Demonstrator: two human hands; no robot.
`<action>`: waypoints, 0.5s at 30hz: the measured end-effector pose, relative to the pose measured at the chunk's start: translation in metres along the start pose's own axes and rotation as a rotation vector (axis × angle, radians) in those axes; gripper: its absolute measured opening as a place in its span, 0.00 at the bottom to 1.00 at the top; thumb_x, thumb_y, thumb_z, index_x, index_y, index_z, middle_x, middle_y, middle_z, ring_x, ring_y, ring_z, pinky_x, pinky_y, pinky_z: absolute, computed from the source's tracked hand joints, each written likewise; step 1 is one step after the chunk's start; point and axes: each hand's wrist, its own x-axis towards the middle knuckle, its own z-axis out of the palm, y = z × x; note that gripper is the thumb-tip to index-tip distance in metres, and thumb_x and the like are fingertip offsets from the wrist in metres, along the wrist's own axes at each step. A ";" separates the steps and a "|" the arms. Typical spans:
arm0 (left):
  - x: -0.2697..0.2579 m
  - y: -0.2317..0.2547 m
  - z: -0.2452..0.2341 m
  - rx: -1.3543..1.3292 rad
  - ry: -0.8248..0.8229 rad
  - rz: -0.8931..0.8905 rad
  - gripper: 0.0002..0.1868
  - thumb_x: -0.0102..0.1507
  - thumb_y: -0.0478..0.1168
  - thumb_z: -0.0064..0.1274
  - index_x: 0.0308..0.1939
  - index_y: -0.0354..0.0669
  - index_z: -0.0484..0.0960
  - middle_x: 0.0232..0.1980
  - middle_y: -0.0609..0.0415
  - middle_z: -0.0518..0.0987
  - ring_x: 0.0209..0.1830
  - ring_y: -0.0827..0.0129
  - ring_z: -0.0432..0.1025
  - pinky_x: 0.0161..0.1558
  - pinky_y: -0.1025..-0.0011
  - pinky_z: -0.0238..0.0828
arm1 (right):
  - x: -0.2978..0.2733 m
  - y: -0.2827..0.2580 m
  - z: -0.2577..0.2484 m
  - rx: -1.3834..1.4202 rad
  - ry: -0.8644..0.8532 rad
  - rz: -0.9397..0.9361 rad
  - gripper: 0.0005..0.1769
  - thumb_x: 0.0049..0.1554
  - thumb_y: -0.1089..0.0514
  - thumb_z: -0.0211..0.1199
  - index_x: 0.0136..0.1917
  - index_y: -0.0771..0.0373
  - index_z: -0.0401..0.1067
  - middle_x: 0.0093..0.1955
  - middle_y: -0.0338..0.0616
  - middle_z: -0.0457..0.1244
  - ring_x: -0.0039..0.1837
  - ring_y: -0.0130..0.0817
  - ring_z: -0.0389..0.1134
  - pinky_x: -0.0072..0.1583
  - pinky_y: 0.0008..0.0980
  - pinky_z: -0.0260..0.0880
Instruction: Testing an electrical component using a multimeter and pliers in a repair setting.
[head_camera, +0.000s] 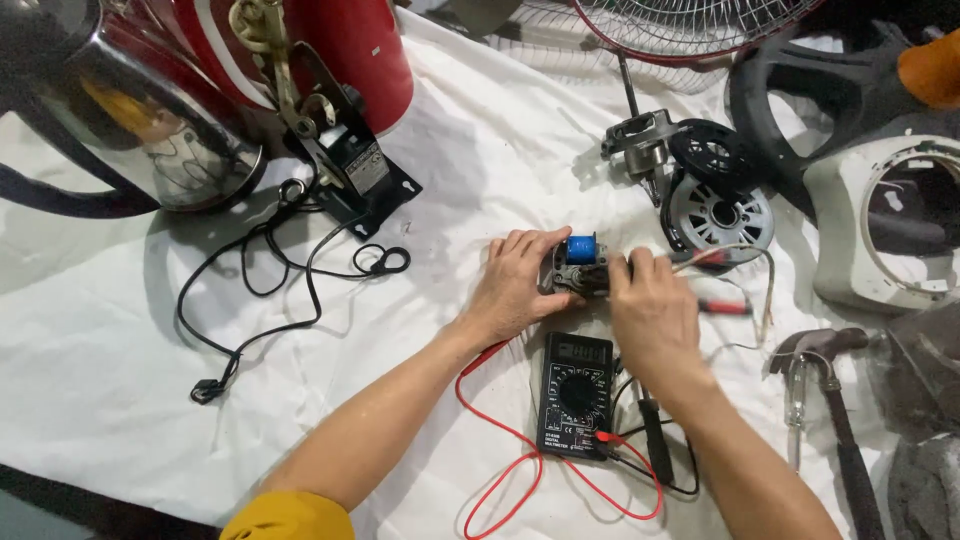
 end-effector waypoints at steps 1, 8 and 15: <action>-0.001 -0.001 0.001 -0.001 0.000 -0.001 0.44 0.55 0.48 0.68 0.73 0.47 0.66 0.56 0.51 0.75 0.58 0.60 0.67 0.59 0.60 0.58 | 0.001 -0.008 -0.012 -0.001 -0.001 -0.001 0.21 0.55 0.66 0.59 0.61 0.55 0.73 0.52 0.43 0.61 0.49 0.37 0.67 0.41 0.33 0.67; 0.000 0.001 -0.001 0.010 -0.017 -0.008 0.46 0.53 0.49 0.69 0.73 0.48 0.66 0.57 0.51 0.74 0.60 0.61 0.66 0.60 0.61 0.58 | 0.000 -0.006 -0.029 0.293 -0.347 0.163 0.35 0.45 0.75 0.62 0.67 0.77 0.61 0.57 0.61 0.60 0.54 0.55 0.71 0.45 0.42 0.78; 0.000 0.000 0.000 0.002 -0.035 -0.018 0.47 0.53 0.50 0.70 0.73 0.48 0.65 0.58 0.51 0.74 0.60 0.60 0.66 0.61 0.60 0.57 | 0.001 0.007 -0.014 0.463 -0.365 0.206 0.31 0.50 0.67 0.66 0.67 0.71 0.64 0.61 0.60 0.59 0.56 0.63 0.72 0.51 0.54 0.78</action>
